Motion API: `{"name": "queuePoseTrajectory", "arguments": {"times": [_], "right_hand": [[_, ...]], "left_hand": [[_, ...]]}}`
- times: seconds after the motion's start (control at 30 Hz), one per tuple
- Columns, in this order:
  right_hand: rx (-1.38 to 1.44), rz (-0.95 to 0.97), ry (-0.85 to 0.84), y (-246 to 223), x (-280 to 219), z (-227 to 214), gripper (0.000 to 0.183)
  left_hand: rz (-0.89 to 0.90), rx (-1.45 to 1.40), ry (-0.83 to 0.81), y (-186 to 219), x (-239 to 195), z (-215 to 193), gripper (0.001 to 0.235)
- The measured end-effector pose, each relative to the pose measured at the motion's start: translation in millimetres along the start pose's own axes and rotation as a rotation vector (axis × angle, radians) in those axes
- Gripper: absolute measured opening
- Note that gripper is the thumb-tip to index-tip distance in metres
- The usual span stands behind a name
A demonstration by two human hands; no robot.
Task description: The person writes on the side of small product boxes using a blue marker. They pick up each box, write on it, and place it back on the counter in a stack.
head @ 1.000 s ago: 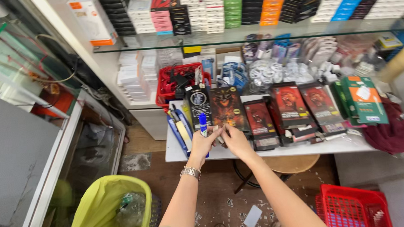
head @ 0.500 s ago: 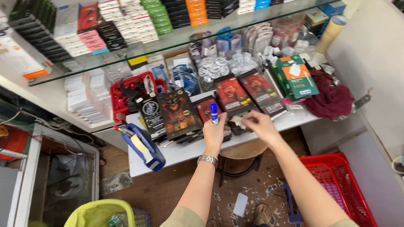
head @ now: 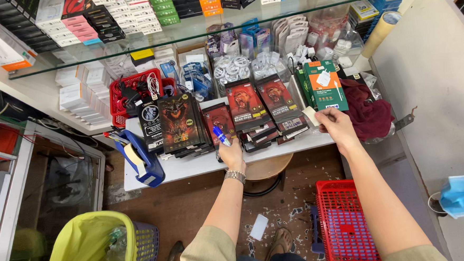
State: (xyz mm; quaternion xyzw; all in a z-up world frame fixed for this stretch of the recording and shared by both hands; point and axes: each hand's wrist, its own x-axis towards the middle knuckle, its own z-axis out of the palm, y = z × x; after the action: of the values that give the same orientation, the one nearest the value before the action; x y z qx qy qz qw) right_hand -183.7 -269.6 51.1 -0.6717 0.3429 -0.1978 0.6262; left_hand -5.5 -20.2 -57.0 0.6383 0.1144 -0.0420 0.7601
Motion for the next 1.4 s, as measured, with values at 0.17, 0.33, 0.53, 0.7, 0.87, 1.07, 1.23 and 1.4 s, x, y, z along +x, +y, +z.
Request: {"name": "queuePoseTrajectory", "arguments": {"times": [0.17, 0.33, 0.53, 0.7, 0.87, 1.07, 1.23, 1.4], "right_hand": [[0.052, 0.009, -0.045, 5.1, 16.4, -7.0, 0.020], [0.092, 0.027, -0.087, 6.9, 32.9, -18.9, 0.019], [0.046, 0.013, -0.162, 5.4, 35.5, -36.1, 0.021], [-0.278, -0.113, -0.304, 12.6, 36.3, -20.8, 0.024], [-0.417, -0.203, -0.321, 10.2, 49.0, -5.5, 0.025], [-0.626, -0.159, -0.437, 8.6, 61.6, 21.1, 0.032], [-0.678, -0.151, -0.410, 17.8, 74.2, 35.2, 0.034], [-0.763, -0.222, -0.390, 31.3, 85.6, 39.8, 0.034]], "left_hand": [[0.001, 0.095, -0.019, 20.2, -44.8, 13.1, 0.025], [-0.105, 0.208, -0.438, 24.9, -86.7, 52.9, 0.026], [-0.240, -0.030, -0.411, -13.1, -81.0, 86.0, 0.026], [-0.229, 0.007, -0.354, -28.5, -76.3, 90.3, 0.026], [-0.120, 0.329, -0.284, -10.0, -83.2, 89.4, 0.020], [-0.141, 0.278, -0.257, -0.8, -87.1, 91.1, 0.016], [-0.147, 0.173, -0.297, -1.8, -85.9, 88.8, 0.019], [-0.201, 0.214, -0.281, 12.3, -89.5, 88.2, 0.027]]}}
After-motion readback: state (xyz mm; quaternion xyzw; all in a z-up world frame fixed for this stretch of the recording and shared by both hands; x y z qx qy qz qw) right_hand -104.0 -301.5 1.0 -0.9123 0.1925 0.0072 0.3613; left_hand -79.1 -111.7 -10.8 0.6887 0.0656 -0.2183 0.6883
